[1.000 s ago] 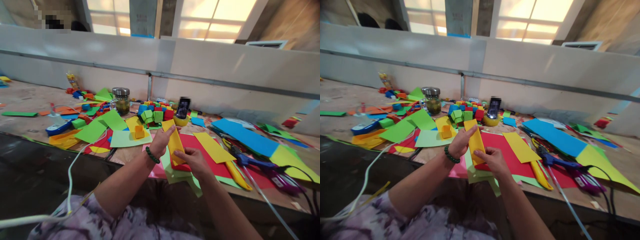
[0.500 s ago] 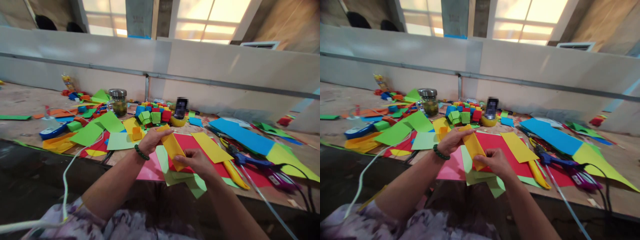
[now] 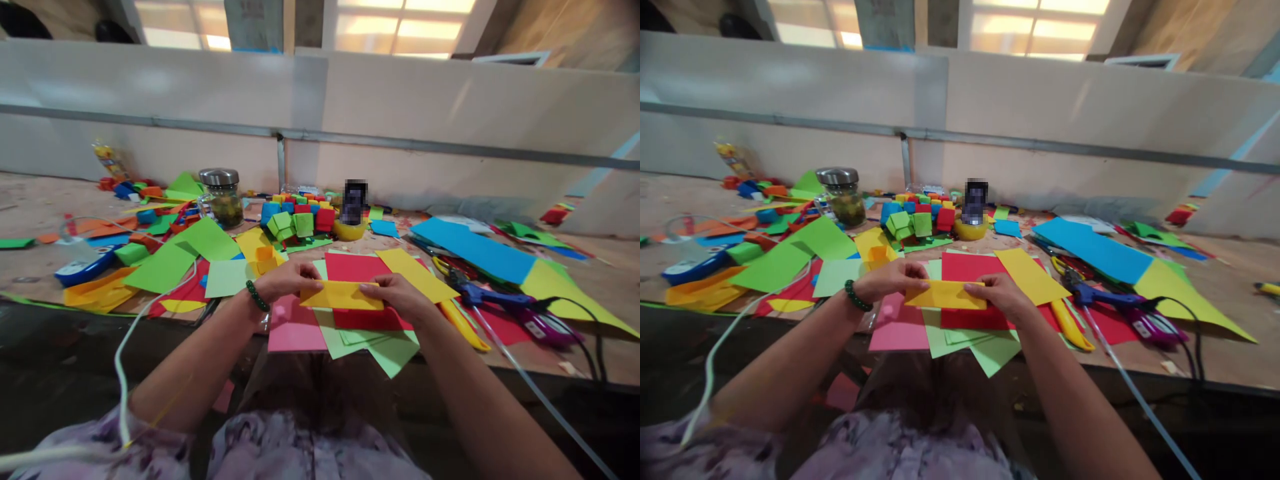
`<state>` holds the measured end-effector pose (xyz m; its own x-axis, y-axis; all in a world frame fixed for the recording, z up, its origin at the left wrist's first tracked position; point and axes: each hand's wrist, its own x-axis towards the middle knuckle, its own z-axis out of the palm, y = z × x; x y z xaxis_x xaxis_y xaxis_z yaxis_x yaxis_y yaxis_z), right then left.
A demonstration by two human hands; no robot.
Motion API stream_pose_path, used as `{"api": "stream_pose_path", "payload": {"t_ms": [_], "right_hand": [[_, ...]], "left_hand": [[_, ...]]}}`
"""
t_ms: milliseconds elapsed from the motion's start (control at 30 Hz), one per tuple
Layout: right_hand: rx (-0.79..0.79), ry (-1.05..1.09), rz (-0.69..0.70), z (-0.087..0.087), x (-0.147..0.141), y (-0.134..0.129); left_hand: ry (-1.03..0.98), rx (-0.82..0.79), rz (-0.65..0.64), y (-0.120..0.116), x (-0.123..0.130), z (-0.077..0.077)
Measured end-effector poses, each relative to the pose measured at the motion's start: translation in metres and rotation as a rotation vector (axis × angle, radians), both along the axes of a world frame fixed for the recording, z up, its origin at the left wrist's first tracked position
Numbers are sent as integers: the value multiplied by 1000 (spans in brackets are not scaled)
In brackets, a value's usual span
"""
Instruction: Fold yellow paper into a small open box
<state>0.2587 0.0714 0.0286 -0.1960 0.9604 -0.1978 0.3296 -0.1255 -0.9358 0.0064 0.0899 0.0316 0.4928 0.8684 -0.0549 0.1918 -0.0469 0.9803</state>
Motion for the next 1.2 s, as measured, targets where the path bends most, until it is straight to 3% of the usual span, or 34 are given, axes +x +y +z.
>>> {"api": "stream_pose_path", "payload": {"t_ms": [100, 267, 533, 633, 800, 1000, 1200], "right_hand": [[-1, -20, 76, 4, -4, -2], [61, -4, 189, 6, -10, -4], [104, 145, 50, 1, -21, -13], [104, 144, 70, 2, -23, -15], [132, 135, 139, 6, -27, -17], [59, 269, -20, 5, -31, -18], [12, 306, -90, -2, -25, -19]], "left_hand": [[93, 30, -143, -2, 1, 7], [162, 119, -257, -6, 11, 9], [201, 245, -273, -13, 14, 10], [208, 270, -301, -14, 16, 15], [233, 314, -252, -22, 21, 20], [240, 380, -132, -36, 29, 16], [238, 388, -97, -44, 37, 11]]}}
